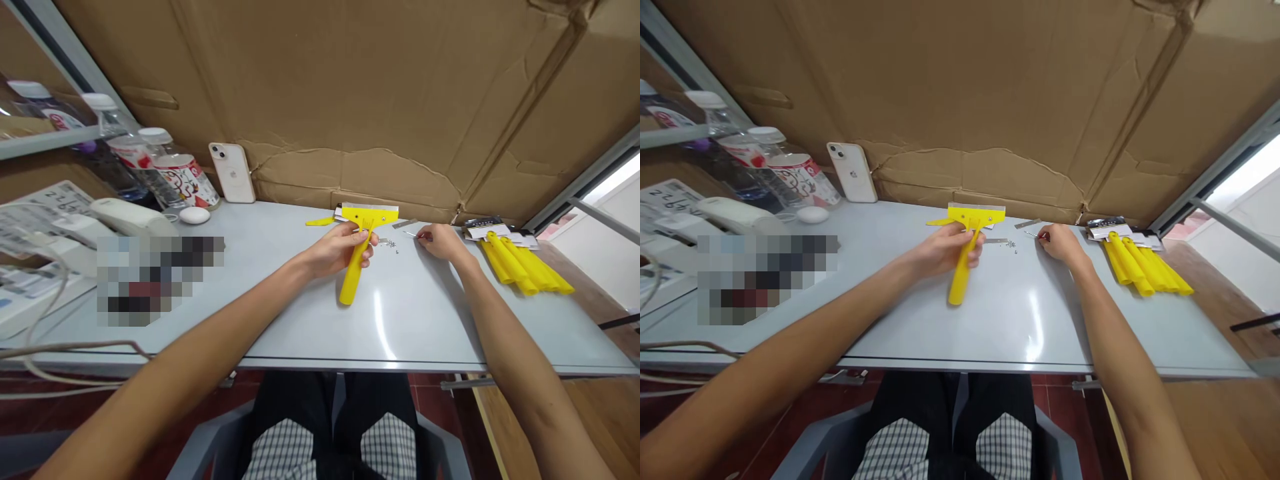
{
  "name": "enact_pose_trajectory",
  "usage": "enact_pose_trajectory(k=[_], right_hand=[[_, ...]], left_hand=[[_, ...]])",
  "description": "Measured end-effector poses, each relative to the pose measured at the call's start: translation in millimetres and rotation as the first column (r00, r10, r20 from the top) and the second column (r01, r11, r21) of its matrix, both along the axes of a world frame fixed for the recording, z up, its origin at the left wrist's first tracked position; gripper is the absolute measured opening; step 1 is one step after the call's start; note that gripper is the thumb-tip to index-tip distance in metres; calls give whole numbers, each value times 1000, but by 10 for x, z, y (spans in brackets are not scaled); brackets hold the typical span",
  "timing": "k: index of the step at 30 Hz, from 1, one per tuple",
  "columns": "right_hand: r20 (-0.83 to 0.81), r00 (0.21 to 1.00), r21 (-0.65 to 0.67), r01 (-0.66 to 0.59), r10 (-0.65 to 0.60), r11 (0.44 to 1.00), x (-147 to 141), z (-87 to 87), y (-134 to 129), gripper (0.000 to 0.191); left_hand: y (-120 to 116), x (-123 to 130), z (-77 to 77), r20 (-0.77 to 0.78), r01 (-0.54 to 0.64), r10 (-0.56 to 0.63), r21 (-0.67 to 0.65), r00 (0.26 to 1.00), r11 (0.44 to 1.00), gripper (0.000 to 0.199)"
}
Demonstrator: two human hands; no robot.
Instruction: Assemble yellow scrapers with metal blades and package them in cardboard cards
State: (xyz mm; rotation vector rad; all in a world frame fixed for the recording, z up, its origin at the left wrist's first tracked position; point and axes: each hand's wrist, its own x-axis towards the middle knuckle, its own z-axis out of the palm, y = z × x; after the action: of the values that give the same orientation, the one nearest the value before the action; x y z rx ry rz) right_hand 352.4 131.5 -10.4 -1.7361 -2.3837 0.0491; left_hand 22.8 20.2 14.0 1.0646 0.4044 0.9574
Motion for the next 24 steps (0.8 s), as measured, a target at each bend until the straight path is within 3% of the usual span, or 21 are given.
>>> enact_pose_trajectory(k=[3, 6, 9, 11, 13, 15, 17, 19, 22, 24], right_hand=[[22, 1000, -10, 4, -4, 1000, -10, 9, -4, 27], [29, 1000, -14, 12, -11, 1000, -44, 34, -37, 26], [31, 999, 40, 23, -24, 999, -117, 74, -105, 29], [13, 1000, 96, 15, -17, 995, -186, 107, -166, 29], [-26, 1000, 148, -10, 14, 989, -264, 139, -230, 29], [-77, 995, 193, -43, 59, 980, -340, 164, -289, 27], [-119, 986, 224, -86, 115, 971, -409, 180, -337, 25], [-151, 974, 232, -131, 168, 964, -464, 189, -374, 23], [-207, 953, 205, -178, 220, 963, -515, 199, -415, 21], [-244, 943, 165, -191, 227, 968, -526, 205, -431, 20]], left_hand=[[21, 13, -39, -18, -34, 34, -1, 999, 999, 34], [83, 57, -135, -94, -160, 157, -26, 983, 987, 29], [125, 123, -218, -123, -265, 253, -90, 960, 960, 18], [116, 157, -237, -124, -255, 241, -118, 963, 960, 12], [82, 175, -225, -138, -234, 218, -116, 966, 965, 21], [43, 180, -195, -153, -254, 236, -113, 960, 960, 48], [20, 179, -166, -167, -323, 302, -119, 939, 939, 79], [20, 178, -151, -200, -399, 371, -127, 907, 908, 94], [45, 179, -153, -292, -499, 454, -97, 842, 861, 91], [62, 180, -159, -353, -550, 497, -62, 792, 833, 70]])
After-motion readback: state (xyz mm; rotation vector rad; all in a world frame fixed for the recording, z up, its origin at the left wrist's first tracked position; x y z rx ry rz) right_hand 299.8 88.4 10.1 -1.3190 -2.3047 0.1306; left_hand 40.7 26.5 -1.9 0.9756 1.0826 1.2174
